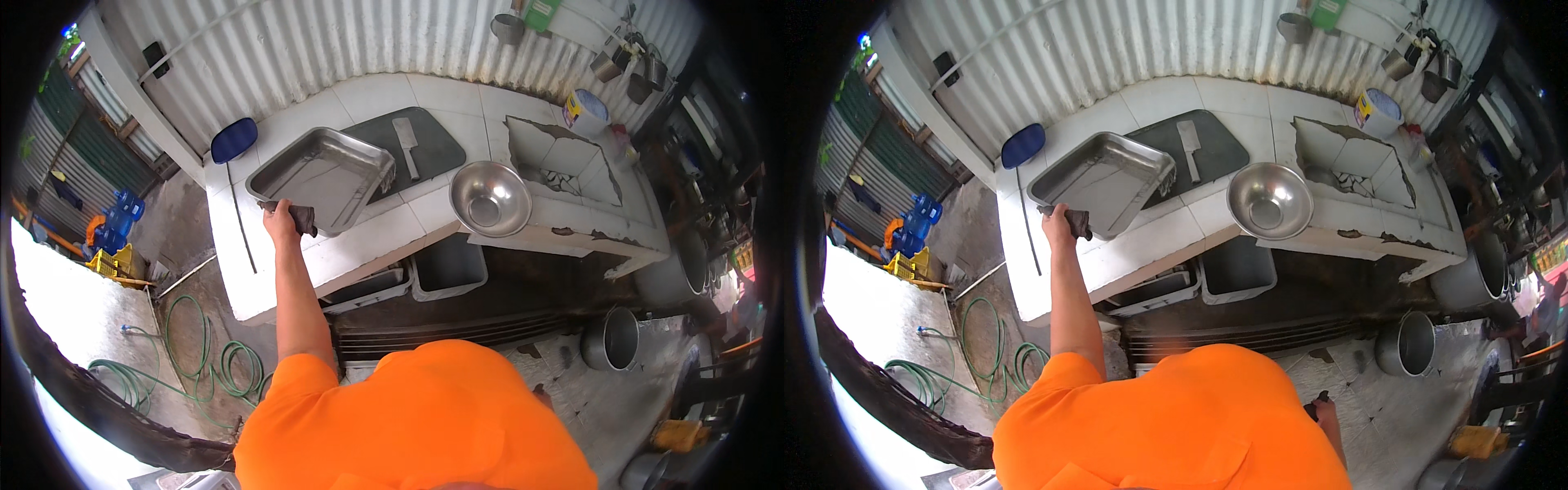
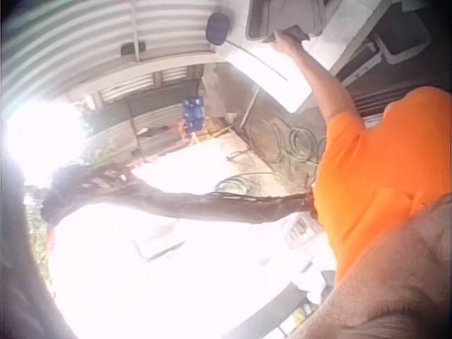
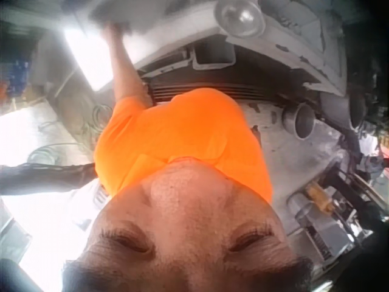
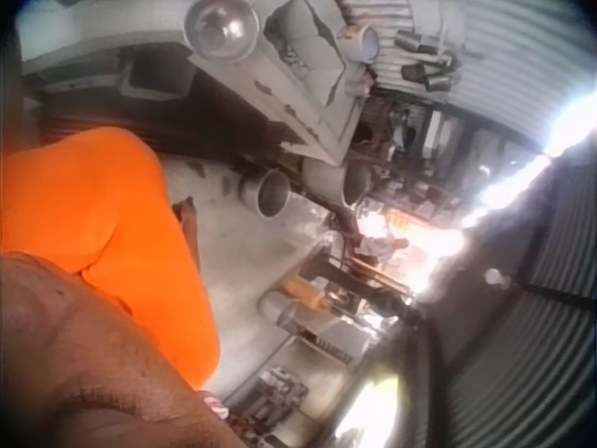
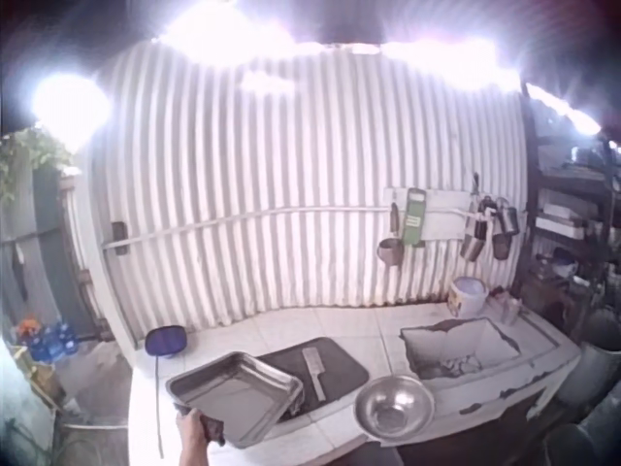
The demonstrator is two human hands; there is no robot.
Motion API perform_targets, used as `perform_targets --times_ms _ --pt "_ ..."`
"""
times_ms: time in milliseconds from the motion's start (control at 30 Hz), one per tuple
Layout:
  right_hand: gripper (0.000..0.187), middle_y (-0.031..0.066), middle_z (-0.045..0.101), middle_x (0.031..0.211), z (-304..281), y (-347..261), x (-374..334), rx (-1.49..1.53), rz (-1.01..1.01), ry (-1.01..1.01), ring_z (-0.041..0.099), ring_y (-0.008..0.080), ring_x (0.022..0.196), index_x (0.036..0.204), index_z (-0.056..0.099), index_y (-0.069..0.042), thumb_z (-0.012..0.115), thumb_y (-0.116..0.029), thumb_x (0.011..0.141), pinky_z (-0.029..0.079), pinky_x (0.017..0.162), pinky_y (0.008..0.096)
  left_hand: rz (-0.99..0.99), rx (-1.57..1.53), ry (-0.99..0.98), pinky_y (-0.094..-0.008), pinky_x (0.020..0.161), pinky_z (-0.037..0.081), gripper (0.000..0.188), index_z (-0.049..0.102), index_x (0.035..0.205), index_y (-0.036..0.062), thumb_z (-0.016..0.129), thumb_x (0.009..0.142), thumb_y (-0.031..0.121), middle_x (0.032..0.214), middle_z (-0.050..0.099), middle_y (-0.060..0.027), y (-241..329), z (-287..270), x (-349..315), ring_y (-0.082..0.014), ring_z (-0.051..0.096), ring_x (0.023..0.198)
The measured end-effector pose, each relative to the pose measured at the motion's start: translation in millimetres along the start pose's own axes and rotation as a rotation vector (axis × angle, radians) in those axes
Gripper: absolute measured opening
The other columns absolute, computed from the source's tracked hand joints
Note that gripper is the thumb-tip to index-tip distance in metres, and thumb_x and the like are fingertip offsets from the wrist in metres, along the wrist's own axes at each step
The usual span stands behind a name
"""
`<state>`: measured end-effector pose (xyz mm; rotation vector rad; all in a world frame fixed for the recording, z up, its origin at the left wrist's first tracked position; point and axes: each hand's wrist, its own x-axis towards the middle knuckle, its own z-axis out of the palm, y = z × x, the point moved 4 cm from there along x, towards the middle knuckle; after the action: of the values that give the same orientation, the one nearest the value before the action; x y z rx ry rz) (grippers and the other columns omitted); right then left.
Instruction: The person uses cloth pads to pull trays of cooked rice out of a large metal steamer, carries the trays across a kitchen, and places them onto coolers and a table. They also handle a metal bowl and move a metal tray on a counter.
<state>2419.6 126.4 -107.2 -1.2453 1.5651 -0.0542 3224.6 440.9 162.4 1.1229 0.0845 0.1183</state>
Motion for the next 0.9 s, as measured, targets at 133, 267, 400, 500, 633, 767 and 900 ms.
perform_targets --times_ms 133,267,400,500,633,767,900 --pt "0.027 0.0162 0.060 0.088 4.5 11.5 9.4 -0.014 -0.091 -0.040 0.063 0.0303 0.073 0.105 0.055 0.005 0.059 -0.005 0.080 0.053 0.062 0.0415 0.173 0.139 -0.040 -0.0283 0.067 0.045 0.020 0.058 0.090 -0.0019 0.060 0.071 0.003 0.083 0.059 -0.0061 25.4 13.2 15.4 -0.0158 0.056 0.073" --pt "0.026 0.0154 0.059 0.085 -1.3 31.8 21.2 -0.023 -0.454 -0.155 0.062 0.0300 0.071 0.104 0.055 0.005 0.058 -0.005 0.080 0.053 0.061 0.0411 0.410 0.430 -0.137 -0.0306 0.072 0.045 0.026 0.060 0.091 -0.0026 0.061 0.070 0.013 0.084 0.063 -0.0094 47.6 49.5 22.8 -0.0190 0.057 0.076" --pt "0.023 0.0149 0.058 0.084 21.6 18.4 12.2 -0.025 -0.425 -0.190 0.062 0.0296 0.069 0.102 0.054 0.004 0.057 -0.005 0.081 0.053 0.060 0.0410 0.520 0.752 -0.098 -0.0360 0.076 0.047 0.033 0.061 0.095 0.0000 0.061 0.069 0.020 0.084 0.066 -0.0159 77.3 72.8 17.5 -0.0310 0.063 0.080" --pt "0.024 0.0150 0.058 0.085 24.1 28.9 -0.1 0.017 -0.143 -0.103 0.062 0.0298 0.070 0.103 0.054 0.004 0.057 -0.005 0.081 0.053 0.061 0.0413 0.589 0.864 -0.146 -0.0406 0.077 0.047 0.034 0.062 0.097 0.0023 0.059 0.069 0.023 0.086 0.066 -0.0188 97.0 97.8 1.3 -0.0373 0.063 0.085" --pt "0.025 0.0152 0.059 0.086 27.1 36.9 -7.9 0.028 -0.018 -0.073 0.062 0.0300 0.071 0.105 0.054 0.004 0.057 -0.005 0.081 0.053 0.062 0.0417 0.695 0.975 -0.173 -0.0436 0.075 0.047 0.031 0.061 0.092 0.0020 0.060 0.069 0.023 0.084 0.065 -0.0204 110.0 113.8 -5.0 -0.0402 0.061 0.084" --pt "0.027 0.0154 0.059 0.087 29.6 49.7 -7.7 0.007 0.030 -0.088 0.062 0.0302 0.072 0.106 0.053 0.004 0.057 -0.006 0.081 0.052 0.062 0.0421 0.758 1.071 -0.220 -0.0450 0.072 0.046 0.029 0.059 0.088 0.0024 0.062 0.070 0.024 0.081 0.064 -0.0200 118.0 119.6 -11.4 -0.0406 0.060 0.082" --pt "0.028 0.0155 0.060 0.088 28.7 54.7 -4.4 -0.023 0.049 -0.113 0.062 0.0305 0.073 0.107 0.053 0.004 0.057 -0.006 0.081 0.052 0.063 0.0424 0.819 1.118 -0.203 -0.0427 0.068 0.046 0.025 0.058 0.086 0.0013 0.064 0.071 0.020 0.077 0.062 -0.0195 132.2 102.8 -19.7 -0.0398 0.060 0.077"
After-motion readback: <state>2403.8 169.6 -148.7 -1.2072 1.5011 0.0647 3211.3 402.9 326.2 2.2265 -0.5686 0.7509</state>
